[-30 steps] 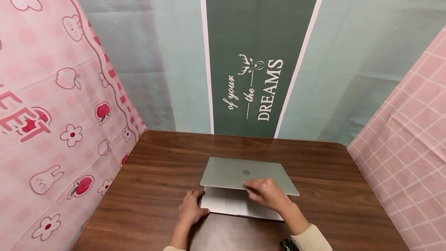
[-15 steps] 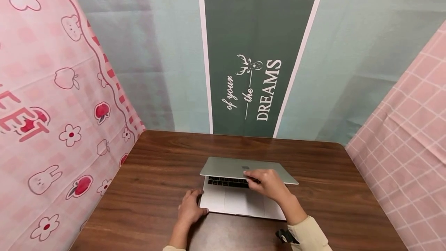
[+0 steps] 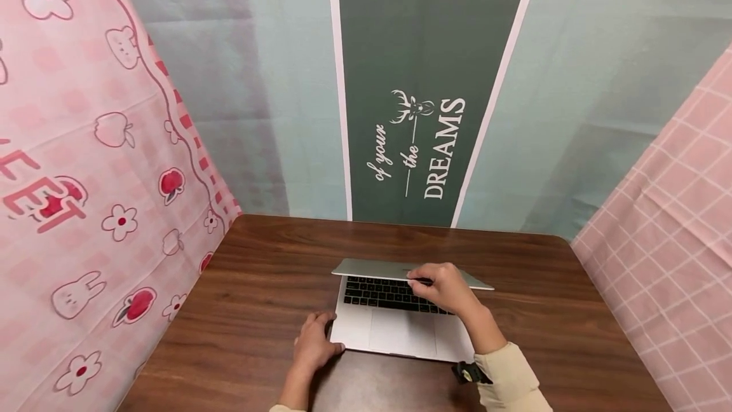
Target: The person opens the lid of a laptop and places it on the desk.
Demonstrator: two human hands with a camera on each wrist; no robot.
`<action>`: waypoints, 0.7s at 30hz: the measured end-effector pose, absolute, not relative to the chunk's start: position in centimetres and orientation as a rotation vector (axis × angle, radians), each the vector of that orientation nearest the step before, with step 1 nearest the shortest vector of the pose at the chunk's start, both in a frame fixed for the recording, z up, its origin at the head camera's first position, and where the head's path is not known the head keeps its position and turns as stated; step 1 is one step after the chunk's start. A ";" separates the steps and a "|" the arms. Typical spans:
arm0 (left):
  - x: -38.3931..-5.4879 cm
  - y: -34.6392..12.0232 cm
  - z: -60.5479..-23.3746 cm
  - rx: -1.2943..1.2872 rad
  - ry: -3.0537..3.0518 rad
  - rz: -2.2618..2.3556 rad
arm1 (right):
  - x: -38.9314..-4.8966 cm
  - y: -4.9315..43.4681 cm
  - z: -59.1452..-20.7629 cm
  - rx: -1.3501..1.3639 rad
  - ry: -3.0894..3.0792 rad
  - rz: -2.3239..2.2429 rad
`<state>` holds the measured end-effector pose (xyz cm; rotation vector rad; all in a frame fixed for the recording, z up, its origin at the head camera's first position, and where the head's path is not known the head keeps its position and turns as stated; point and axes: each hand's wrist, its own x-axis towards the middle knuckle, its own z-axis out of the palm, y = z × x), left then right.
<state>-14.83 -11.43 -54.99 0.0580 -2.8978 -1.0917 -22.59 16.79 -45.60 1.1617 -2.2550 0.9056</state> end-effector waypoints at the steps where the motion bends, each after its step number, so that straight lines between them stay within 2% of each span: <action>1: -14.8 -11.4 -55.0 0.059 -2.900 -1.093 | -22.7 16.9 -45.4 1.155 -2.282 0.932; 15: -14.9 -11.4 -55.0 0.064 -2.902 -1.081 | -24.1 17.2 -42.6 0.976 -2.642 0.915; 21: -14.9 -11.3 -55.1 0.068 -2.901 -1.101 | -24.1 17.1 -42.5 0.896 -2.569 0.854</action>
